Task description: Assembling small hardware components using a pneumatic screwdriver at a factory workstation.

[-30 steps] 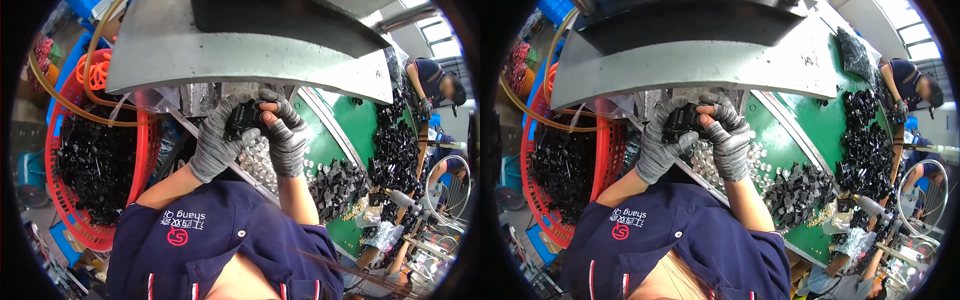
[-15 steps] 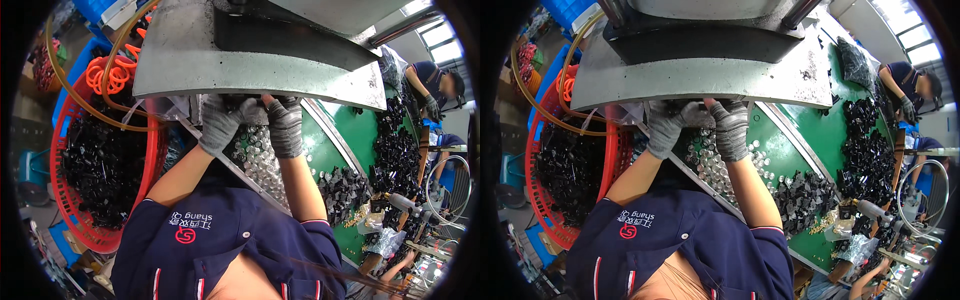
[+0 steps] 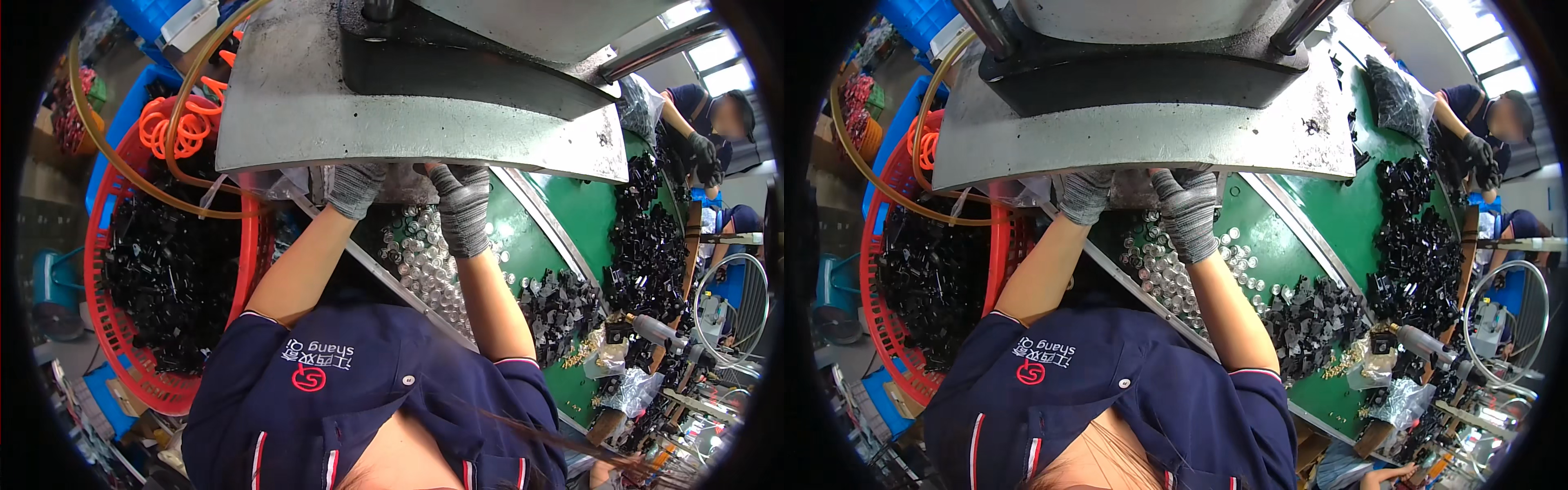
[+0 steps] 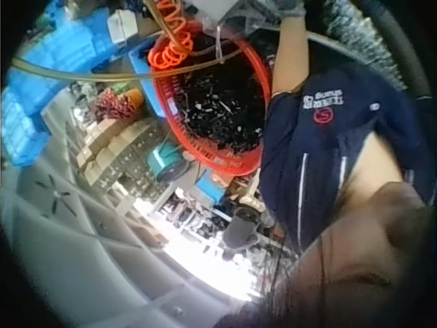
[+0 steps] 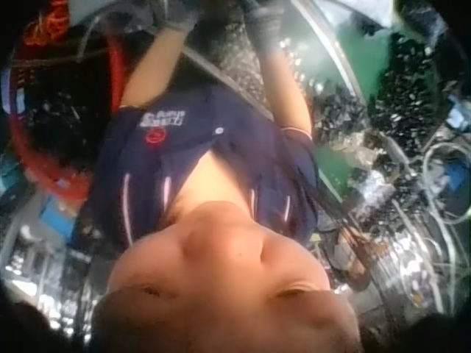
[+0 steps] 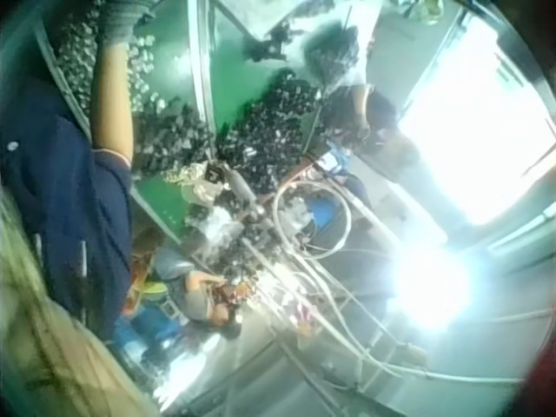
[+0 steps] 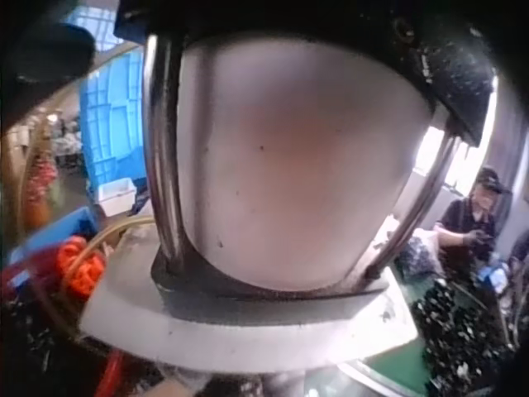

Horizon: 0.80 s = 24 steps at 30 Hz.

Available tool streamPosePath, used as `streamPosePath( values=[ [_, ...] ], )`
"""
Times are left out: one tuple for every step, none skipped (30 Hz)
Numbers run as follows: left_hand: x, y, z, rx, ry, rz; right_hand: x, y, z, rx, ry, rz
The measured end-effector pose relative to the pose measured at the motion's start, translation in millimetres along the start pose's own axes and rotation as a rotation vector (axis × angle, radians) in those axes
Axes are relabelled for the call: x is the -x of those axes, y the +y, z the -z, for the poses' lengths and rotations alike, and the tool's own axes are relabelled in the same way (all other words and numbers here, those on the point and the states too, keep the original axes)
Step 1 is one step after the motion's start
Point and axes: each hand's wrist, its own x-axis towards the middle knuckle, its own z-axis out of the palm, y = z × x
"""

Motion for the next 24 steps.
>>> streamPosePath(
  values=[
    [2.2,0.5,1.5,0.001,0.001,0.002,0.4,-0.5,0.0,0.014,0.009,-0.012],
    [6.3,1.3,5.6,0.058,-0.082,0.081,0.9,-1.0,-0.2,0.029,0.017,-0.025],
    [4.9,3.7,13.0,0.113,-0.163,0.159,0.7,-1.7,-0.9,0.043,0.023,-0.035],
    [3.8,4.9,16.7,0.169,-0.243,0.237,0.4,-1.5,-1.3,0.044,0.020,-0.033],
    [4.2,3.4,13.7,0.168,-0.239,0.238,0.0,-0.1,-1.4,0.031,0.022,-0.015],
    [6.2,0.1,6.5,0.087,-0.163,0.165,-0.4,1.2,-1.5,0.017,0.023,0.004],
    [7.6,-3.0,-0.1,0.005,-0.087,0.092,-0.8,1.4,-2.1,0.003,0.023,0.022],
    [4.2,-3.0,-1.2,-0.076,-0.015,0.013,-0.8,0.4,-2.2,-0.001,0.023,0.024],
    [4.0,-2.3,1.5,-0.078,-0.014,0.010,-0.6,-0.9,-2.4,-0.009,0.025,0.017],
    [0.0,2.6,10.6,0.022,-0.124,0.119,-0.5,-1.1,-2.4,-0.014,0.030,0.008],
    [-4.3,7.6,20.0,0.123,-0.235,0.229,-0.4,-0.9,-2.2,-0.018,0.035,-0.001],
    [-5.9,9.7,23.8,0.225,-0.346,0.338,-0.4,0.2,-1.6,-0.017,0.037,-0.001],
    [-5.5,8.7,23.8,0.223,-0.342,0.340,-0.2,0.6,-1.7,-0.022,0.026,0.006],
    [-4.5,7.3,23.2,0.182,-0.329,0.301,0.3,1.2,-1.7,-0.026,0.016,0.012],
    [-4.1,6.3,23.3,0.142,-0.316,0.262,1.1,1.2,-2.0,-0.031,0.005,0.018],
    [-2.9,5.6,24.1,0.101,-0.304,0.224,2.5,0.6,-2.9,-0.029,0.001,0.018],
    [-1.1,5.1,26.0,0.098,-0.301,0.227,4.7,-0.1,-4.1,-0.037,0.002,0.005],
    [-3.1,4.7,28.5,0.057,-0.316,0.196,5.0,-0.5,-5.3,-0.046,0.004,-0.004],
    [-4.9,4.6,31.9,0.016,-0.331,0.166,5.4,-0.9,-6.2,-0.055,0.006,-0.014],
    [-8.2,5.6,34.6,-0.020,-0.347,0.132,4.9,-0.4,-5.7,-0.055,0.008,-0.009],
    [-27.7,16.1,45.2,-0.010,-0.348,0.123,4.1,0.6,-2.5,-0.026,0.006,-0.020],
    [-48.1,27.8,57.2,-0.059,-0.531,0.210,3.9,1.5,1.3,0.003,0.007,-0.032],
    [-73.1,42.5,72.8,-0.111,-0.713,0.290,3.5,0.7,4.5,0.031,0.010,-0.040],
    [-82.9,53.8,80.5,-0.163,-0.896,0.366,5.3,0.0,5.1,0.033,0.030,-0.031]
  ],
)
